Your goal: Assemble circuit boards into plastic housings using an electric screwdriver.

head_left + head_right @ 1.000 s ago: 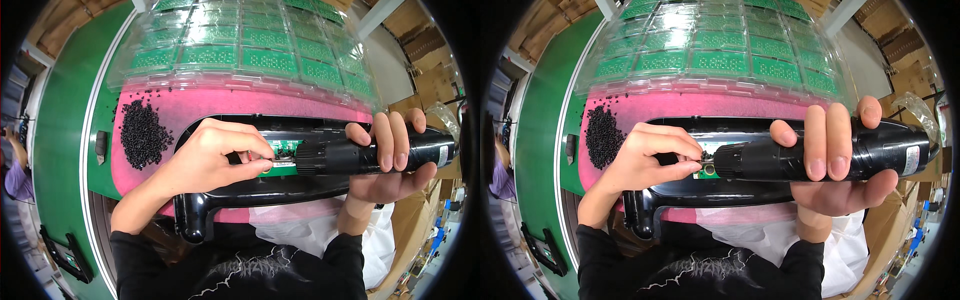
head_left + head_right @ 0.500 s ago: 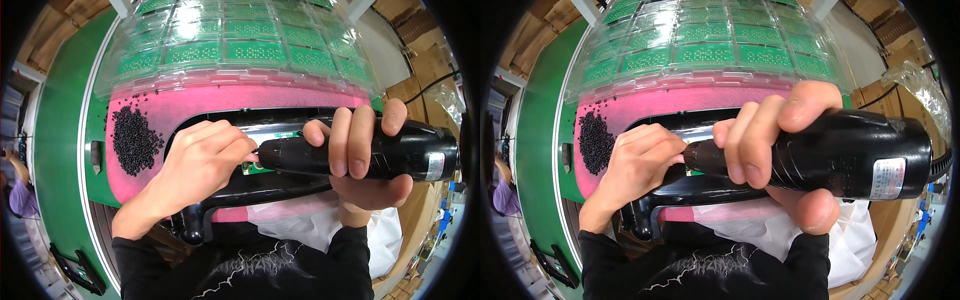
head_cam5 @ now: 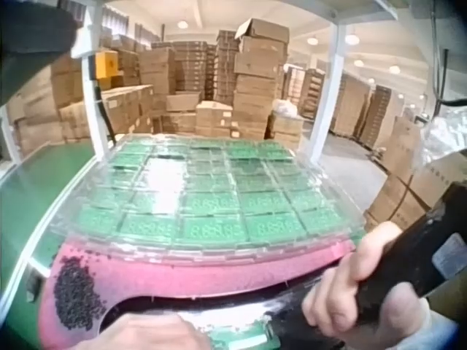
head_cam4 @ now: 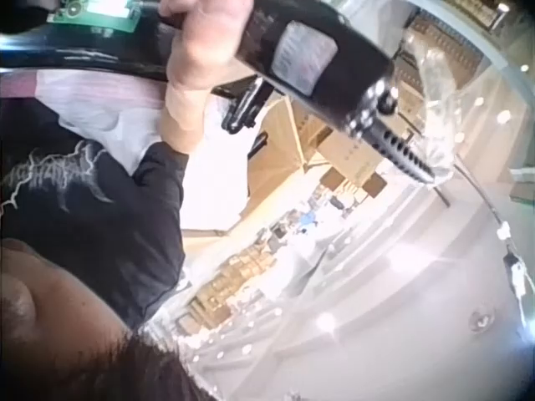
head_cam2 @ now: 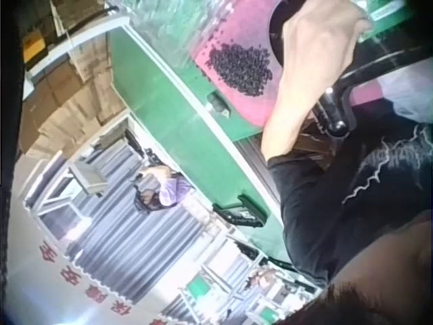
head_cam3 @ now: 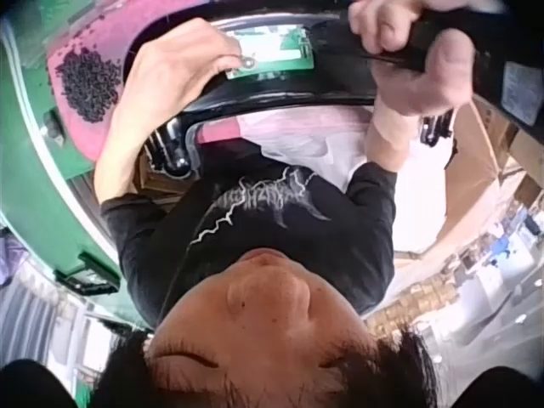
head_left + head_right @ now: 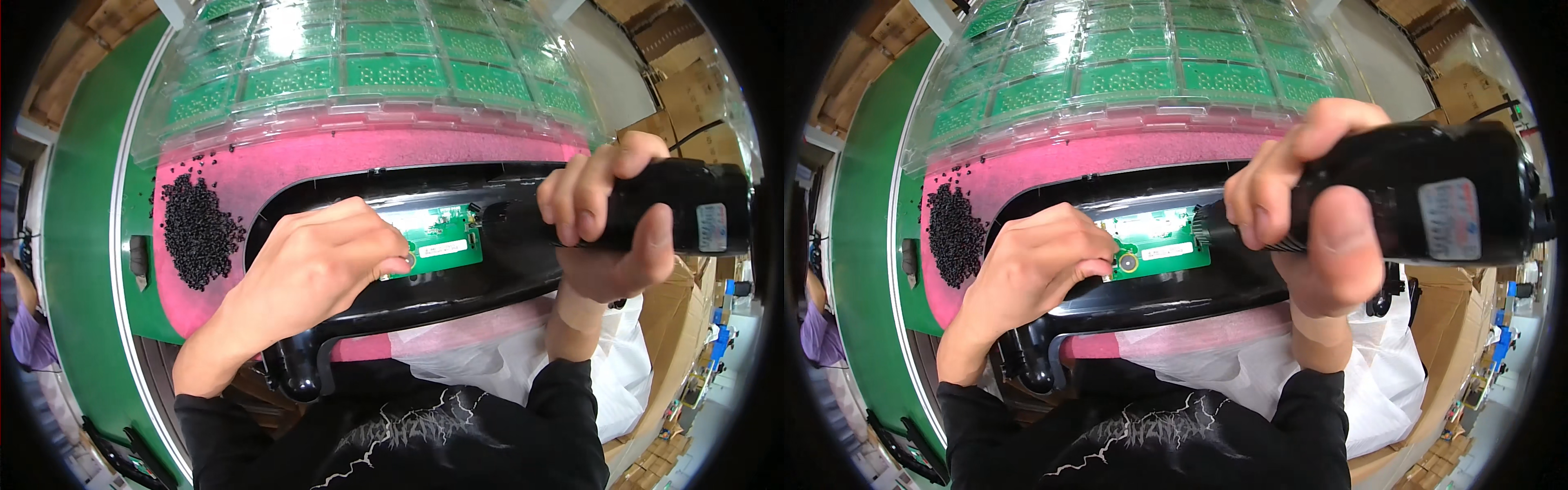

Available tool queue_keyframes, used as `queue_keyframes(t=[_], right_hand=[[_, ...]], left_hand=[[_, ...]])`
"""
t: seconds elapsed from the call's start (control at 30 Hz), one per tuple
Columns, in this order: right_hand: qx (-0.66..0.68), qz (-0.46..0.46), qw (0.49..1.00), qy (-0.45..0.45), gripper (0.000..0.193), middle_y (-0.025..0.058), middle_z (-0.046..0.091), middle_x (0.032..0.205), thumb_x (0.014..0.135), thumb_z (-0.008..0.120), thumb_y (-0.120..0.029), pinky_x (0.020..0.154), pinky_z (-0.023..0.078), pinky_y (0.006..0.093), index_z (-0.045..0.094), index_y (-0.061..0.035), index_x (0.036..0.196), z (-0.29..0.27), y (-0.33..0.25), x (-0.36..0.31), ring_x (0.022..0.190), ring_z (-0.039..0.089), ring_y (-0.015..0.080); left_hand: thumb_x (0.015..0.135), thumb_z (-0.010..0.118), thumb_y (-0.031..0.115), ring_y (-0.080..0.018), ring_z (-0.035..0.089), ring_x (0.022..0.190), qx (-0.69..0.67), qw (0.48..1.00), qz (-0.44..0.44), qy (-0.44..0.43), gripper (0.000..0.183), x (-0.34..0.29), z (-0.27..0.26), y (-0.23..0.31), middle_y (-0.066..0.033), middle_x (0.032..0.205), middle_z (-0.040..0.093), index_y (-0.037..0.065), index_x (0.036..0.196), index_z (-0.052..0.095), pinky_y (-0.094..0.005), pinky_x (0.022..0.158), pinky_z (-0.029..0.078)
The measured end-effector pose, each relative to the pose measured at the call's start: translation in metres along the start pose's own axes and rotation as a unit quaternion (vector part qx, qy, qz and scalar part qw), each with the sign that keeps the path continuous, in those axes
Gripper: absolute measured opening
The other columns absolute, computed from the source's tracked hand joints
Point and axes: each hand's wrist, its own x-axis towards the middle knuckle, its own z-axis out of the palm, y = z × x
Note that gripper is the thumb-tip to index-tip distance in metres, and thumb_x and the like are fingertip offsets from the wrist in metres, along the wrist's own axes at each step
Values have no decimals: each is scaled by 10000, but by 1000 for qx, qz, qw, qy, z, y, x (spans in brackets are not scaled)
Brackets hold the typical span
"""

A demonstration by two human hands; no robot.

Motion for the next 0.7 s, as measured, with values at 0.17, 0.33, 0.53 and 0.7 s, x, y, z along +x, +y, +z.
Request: queue_keyframes(t=[0.17,0.33,0.53,0.7], right_hand=[[-39,14,999,2,439,2,479,638,888,562,-439,546,405,296,431,-57,1061,1,6,-2,499,439,118],[-58,13,998,-1,413,12,475,640,891,554,-414,555,411,303,429,-55,1053,1,6,-1,507,444,127],[-78,41,996,-29,365,28,471,640,897,552,-354,556,412,307,427,-46,1047,2,9,4,509,447,133],[-70,62,995,-44,327,31,456,614,891,565,-314,517,395,284,437,-41,1019,4,12,13,493,431,127]], left_hand=[[752,749,155,-215,638,759,19,999,-1,-33,177,-3,3,0,-31,868,710,48,876,683,-335,647,542],[749,749,162,-195,635,751,36,998,-9,-55,181,-3,3,-1,-11,882,718,55,883,693,-326,646,545],[763,741,158,-199,634,747,44,997,-23,-67,171,-3,5,-1,-25,900,719,60,892,689,-322,643,541],[791,729,141,-237,663,717,2,997,-65,-50,161,-5,5,0,-52,870,721,49,919,699,-340,624,539]])
